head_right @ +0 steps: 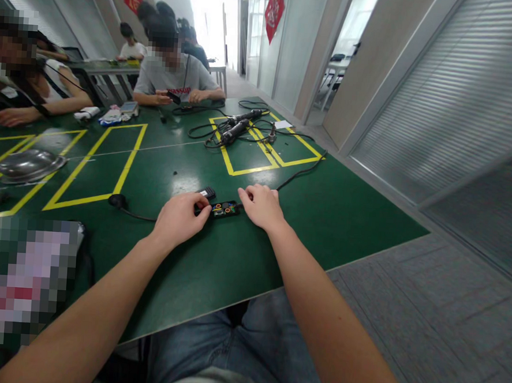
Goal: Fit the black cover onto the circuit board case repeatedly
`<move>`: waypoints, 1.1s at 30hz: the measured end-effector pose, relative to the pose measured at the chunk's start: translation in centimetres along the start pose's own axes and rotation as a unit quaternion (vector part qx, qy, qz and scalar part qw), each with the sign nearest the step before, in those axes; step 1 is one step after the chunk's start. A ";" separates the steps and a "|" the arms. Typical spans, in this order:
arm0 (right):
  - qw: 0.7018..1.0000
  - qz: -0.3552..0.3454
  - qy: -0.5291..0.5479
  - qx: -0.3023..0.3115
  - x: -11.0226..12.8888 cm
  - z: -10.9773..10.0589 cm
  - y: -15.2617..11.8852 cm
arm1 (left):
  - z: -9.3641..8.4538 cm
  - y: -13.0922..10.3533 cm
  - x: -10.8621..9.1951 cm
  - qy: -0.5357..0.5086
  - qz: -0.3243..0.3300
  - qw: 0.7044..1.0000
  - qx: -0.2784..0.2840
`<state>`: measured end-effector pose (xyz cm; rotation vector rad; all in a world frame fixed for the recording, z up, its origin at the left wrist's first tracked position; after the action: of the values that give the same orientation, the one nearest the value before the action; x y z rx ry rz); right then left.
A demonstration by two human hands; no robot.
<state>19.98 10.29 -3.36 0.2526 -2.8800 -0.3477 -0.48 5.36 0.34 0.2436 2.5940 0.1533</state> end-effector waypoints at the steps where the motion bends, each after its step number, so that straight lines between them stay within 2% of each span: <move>1: 1.000 0.001 0.000 0.000 0.0 0.0 0.0 | 0.0 0.0 0.0 0.001 -0.001 1.000 0.002; 33: 1.000 0.011 0.016 0.014 -0.2 -0.2 0.1 | 0.3 0.0 0.0 -0.002 0.002 1.000 0.009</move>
<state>20.16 10.40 -3.17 0.2287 -2.8562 -0.2975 -0.34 5.38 0.12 0.2545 2.5925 0.1295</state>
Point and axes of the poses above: each hand's wrist, its own y-axis towards the middle knuckle, its own z-axis out of the palm, x = y × z, the point moved 5 cm from there along y, towards the middle knuckle, and after that the axes turned 13 degrees about -y, right-handed, at the moved point
